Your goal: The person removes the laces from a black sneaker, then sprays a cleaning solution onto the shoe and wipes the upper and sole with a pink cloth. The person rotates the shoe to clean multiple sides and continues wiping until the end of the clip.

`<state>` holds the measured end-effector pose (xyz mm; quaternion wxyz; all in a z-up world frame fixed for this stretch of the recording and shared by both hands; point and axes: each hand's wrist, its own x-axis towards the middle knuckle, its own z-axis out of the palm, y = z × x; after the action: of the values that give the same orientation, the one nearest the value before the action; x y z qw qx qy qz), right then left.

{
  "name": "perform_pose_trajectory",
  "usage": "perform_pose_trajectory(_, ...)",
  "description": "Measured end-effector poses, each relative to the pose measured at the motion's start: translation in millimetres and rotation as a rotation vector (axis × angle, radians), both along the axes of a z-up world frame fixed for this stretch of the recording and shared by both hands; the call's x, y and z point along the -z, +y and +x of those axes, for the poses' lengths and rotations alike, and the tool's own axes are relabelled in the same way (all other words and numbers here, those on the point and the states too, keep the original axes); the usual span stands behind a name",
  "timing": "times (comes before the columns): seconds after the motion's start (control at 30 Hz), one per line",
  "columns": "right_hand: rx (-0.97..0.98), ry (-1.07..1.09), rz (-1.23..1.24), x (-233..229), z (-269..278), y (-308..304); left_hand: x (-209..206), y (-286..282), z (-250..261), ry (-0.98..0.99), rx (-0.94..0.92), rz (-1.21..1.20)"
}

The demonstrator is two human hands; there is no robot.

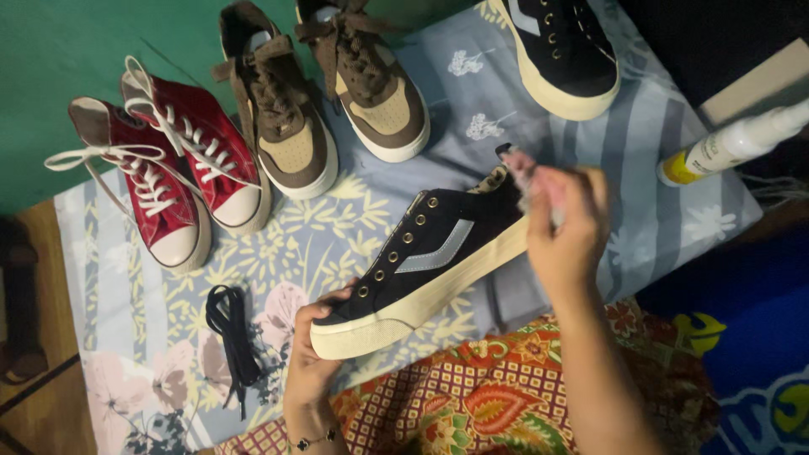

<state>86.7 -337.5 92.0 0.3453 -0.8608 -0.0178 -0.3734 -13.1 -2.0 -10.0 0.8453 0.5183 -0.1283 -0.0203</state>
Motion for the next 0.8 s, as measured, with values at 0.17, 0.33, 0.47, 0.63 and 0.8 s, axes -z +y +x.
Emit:
perform_pose_trajectory(0.17,-0.068,-0.037,0.087,-1,-16,29,1,5,5,-0.030,-0.018,0.104)
perform_pose_trajectory(0.33,-0.623,-0.081,0.038,-42,-71,119,18,11,-3,0.075,-0.040,0.066)
perform_pose_trajectory(0.47,-0.789,-0.132,-0.174,-42,-94,156,16,10,-4,0.072,0.015,0.007)
perform_pose_trajectory(0.63,-0.632,-0.190,-0.181,-14,-69,96,-7,5,-2,0.002,0.018,0.057)
perform_pose_trajectory(0.8,-0.208,-0.186,-0.029,-12,-55,53,-25,2,-4,-0.102,0.028,0.043)
